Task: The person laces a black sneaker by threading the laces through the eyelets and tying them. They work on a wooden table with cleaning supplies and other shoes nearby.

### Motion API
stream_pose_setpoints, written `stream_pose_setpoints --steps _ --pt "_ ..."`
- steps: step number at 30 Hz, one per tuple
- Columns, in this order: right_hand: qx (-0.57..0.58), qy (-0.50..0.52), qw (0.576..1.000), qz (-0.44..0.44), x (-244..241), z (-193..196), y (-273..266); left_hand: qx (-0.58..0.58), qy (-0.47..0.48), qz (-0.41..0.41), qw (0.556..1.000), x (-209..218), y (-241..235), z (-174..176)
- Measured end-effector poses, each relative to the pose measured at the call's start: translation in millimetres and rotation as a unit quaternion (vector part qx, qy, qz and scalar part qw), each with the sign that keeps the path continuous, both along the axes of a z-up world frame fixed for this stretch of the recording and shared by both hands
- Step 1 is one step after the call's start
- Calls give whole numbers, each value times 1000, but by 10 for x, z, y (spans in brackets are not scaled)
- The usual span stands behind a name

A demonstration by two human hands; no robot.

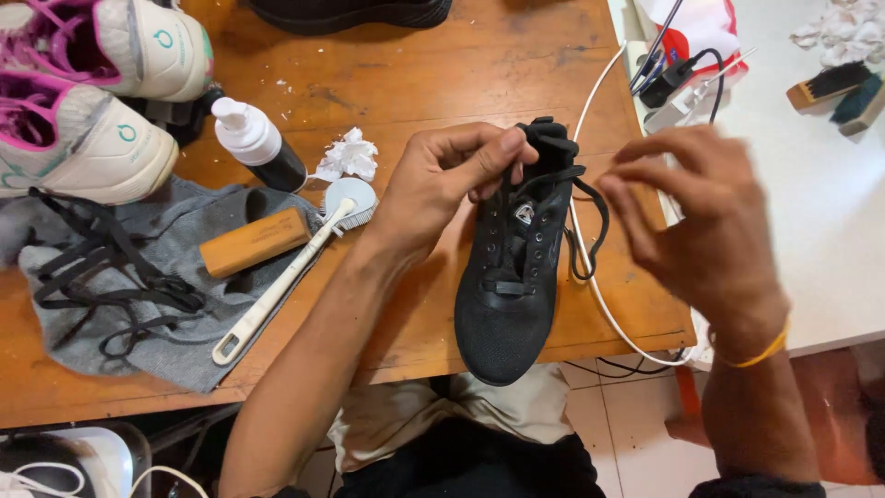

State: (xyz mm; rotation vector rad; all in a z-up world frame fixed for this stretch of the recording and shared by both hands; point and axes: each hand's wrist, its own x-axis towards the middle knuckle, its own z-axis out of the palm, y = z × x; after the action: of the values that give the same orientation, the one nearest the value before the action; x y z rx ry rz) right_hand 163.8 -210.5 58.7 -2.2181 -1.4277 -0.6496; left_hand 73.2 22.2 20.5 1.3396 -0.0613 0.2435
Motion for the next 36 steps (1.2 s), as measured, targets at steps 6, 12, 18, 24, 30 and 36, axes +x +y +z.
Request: stream_pose_setpoints --steps 6,12,18,24,30,36 --pt "-132 46 983 117 -40 -186 383 -124 -59 8 991 -36 91 23" --pt "-187 -7 975 123 -4 -246 507 -93 -35 110 989 68 169 -123" --pt "-300 63 940 150 60 -141 616 -244 -13 103 964 59 295 -230" --pt "-258 63 943 200 -94 199 462 -234 56 144 960 38 281 -293" --pt "-198 62 958 199 -259 327 199 -161 119 146 969 77 254 -446" --pt "-172 75 970 158 -234 332 -183 -161 120 199 959 81 279 -418"
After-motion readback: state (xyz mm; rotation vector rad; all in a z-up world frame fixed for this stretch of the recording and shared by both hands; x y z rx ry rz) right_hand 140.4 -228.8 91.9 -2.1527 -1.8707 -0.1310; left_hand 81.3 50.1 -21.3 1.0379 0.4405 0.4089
